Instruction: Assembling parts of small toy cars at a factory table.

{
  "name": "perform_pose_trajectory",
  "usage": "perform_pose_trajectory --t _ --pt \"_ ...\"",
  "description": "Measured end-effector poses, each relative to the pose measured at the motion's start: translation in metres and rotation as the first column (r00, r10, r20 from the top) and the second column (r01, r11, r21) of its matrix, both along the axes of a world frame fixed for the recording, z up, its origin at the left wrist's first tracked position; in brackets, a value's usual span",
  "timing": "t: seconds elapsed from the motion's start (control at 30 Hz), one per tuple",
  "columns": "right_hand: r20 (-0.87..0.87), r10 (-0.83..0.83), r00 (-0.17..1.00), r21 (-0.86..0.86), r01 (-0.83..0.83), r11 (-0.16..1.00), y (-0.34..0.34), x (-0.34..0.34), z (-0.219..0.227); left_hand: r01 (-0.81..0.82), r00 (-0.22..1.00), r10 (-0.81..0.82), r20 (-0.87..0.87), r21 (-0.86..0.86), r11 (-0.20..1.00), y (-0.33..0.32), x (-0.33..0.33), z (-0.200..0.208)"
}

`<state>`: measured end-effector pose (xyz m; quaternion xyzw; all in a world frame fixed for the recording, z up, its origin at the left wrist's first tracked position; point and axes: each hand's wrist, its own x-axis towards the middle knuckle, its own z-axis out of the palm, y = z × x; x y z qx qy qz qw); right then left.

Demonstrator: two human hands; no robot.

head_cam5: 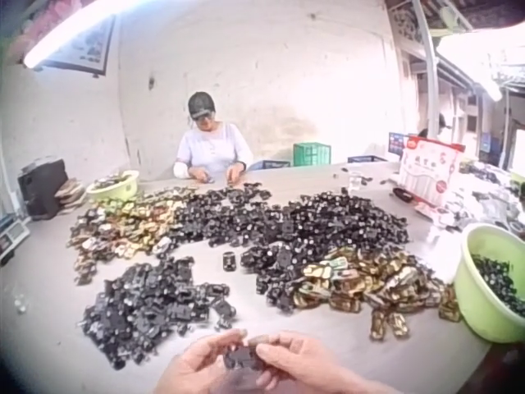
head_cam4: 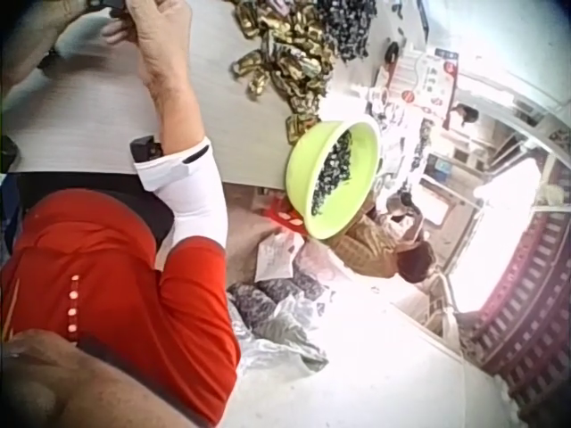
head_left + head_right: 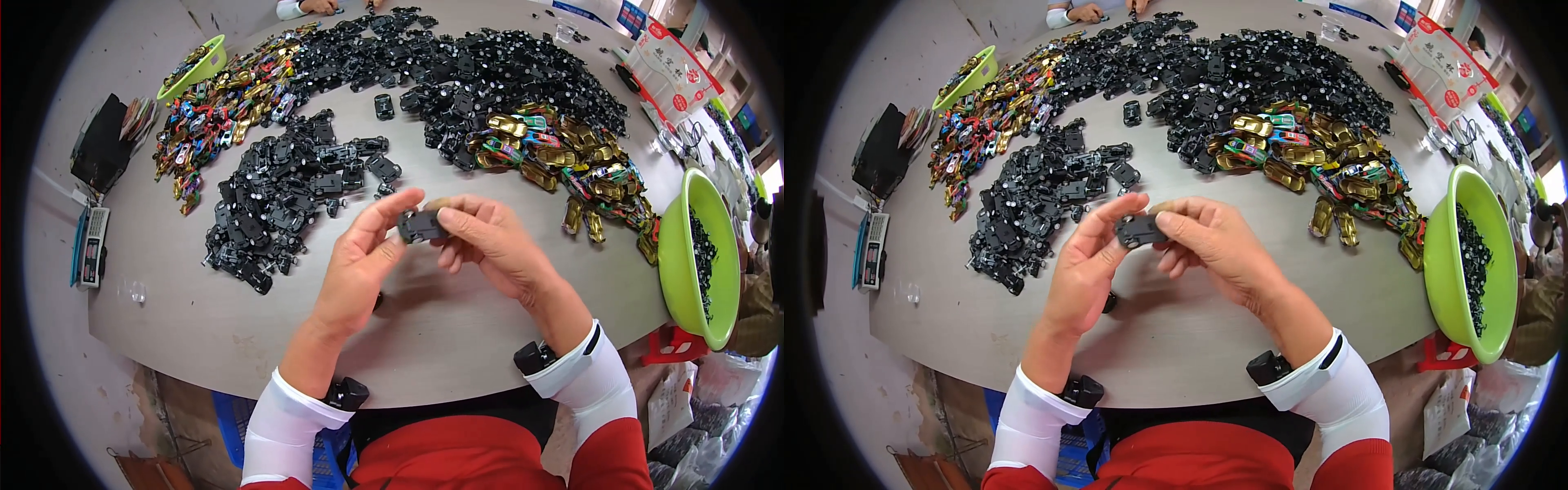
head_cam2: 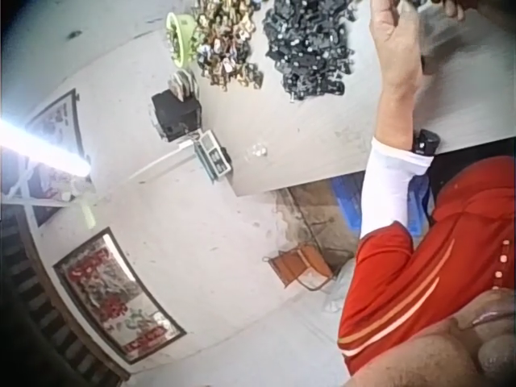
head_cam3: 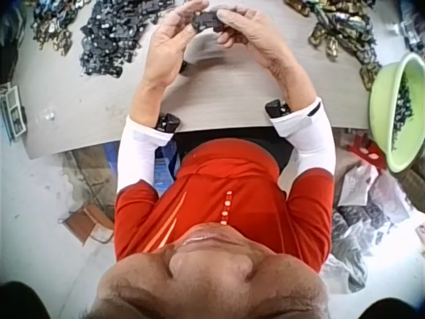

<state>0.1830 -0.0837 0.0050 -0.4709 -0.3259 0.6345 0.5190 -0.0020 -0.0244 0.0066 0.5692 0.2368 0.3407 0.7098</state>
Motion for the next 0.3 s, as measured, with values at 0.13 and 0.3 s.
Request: perform_pose_trajectory --t 0.13,0.3 --pt "0.074 -0.129 0.989 0.067 0.125 0.990 0.0012 -0.0005 0.0020 -0.037 0.997 0.054 0.047 -0.309 0.950 0.0056 -0.0049 -0.0024" --pt "0.164 -0.146 0.976 0.128 0.126 0.984 0.0014 -0.0054 0.0000 -0.015 1.000 0.018 0.003 -0.359 0.933 0.0070 -0.0059 -0.0071"
